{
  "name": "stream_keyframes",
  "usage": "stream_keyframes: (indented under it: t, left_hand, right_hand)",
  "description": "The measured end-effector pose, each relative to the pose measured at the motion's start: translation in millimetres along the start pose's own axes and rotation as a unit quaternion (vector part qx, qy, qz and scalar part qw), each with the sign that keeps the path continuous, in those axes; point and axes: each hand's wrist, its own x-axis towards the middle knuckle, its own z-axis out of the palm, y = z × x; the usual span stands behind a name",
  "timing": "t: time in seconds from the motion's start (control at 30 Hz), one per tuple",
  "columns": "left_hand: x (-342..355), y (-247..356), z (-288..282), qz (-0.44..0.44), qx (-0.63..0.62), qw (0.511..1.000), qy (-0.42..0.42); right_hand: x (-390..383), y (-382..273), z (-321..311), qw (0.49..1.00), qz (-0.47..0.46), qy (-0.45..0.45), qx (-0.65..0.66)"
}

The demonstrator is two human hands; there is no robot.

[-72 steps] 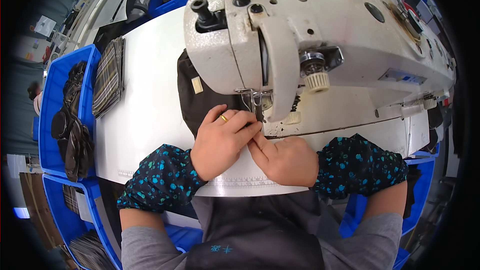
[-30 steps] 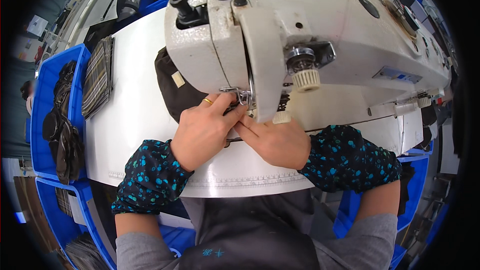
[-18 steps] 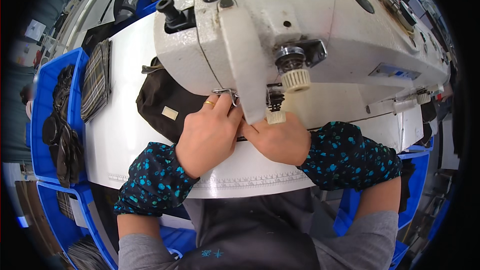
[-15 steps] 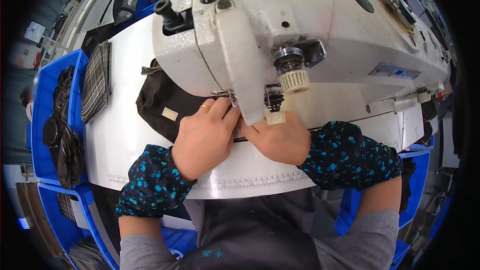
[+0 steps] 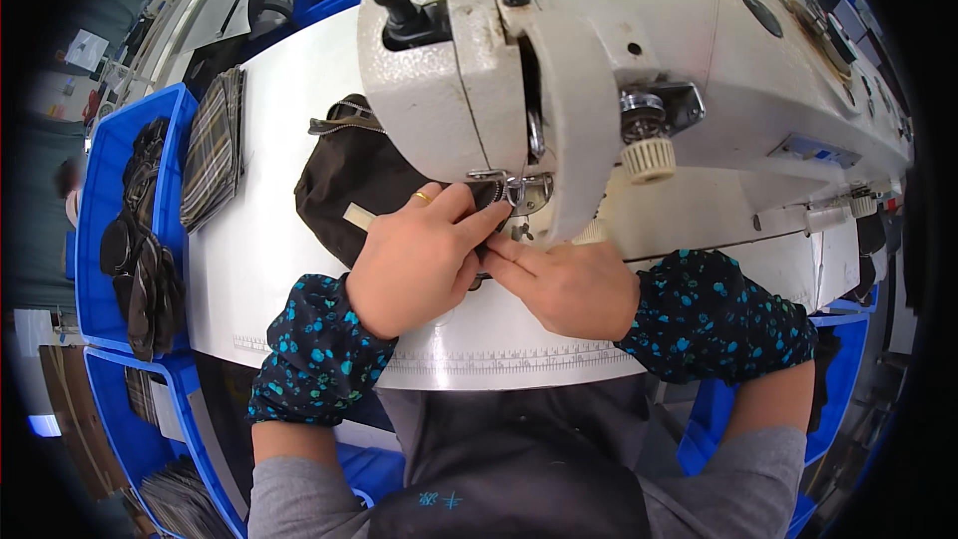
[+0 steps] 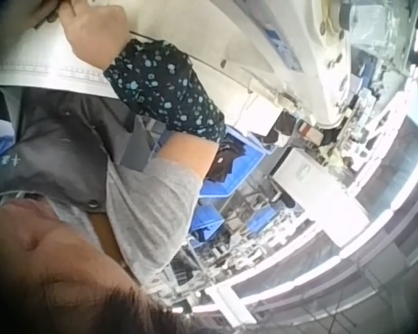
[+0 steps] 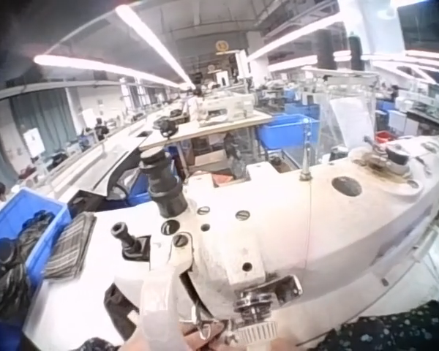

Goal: Sewing a fabric or leather pouch using an industrial sewing machine.

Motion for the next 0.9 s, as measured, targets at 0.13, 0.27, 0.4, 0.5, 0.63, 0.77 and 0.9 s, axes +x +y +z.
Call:
stream_keyframes:
  t: [0.13, 0.27, 0.4, 0.5, 0.63, 0.77, 0.9]
  left_hand:
    - [1, 7, 3, -0.008, 0.039, 0.999, 0.003]
    - [1, 12, 6, -0.024, 0.047, 0.999, 0.001]
    - [1, 16, 9, -0.041, 0.005, 0.999, -0.005]
    - [3, 17, 13, -0.041, -0.021, 0.999, 0.013]
    - [5, 13, 13, -0.028, -0.018, 0.999, -0.001]
    - [-4, 13, 5, -0.028, -0.073, 0.996, 0.039]
    - [-14, 16, 5, -0.073, -0.058, 0.996, -0.011]
  right_hand:
    - [2, 0, -4, 0.999, 0.005, -0.051, 0.02]
    - [4, 1, -2, 0.997, -0.01, -0.068, 0.021]
    - [-2, -1, 2, 0.999, -0.017, -0.042, -0.014]
    - [-1, -2, 0, 0.997, -0.019, -0.043, -0.064]
    - [1, -3, -6, 0.997, -0.038, -0.029, -0.062]
    - [0, -5, 0, 0.988, -0.046, 0.012, -0.145]
    - [3, -7, 4, 0.975, -0.067, 0.027, -0.21]
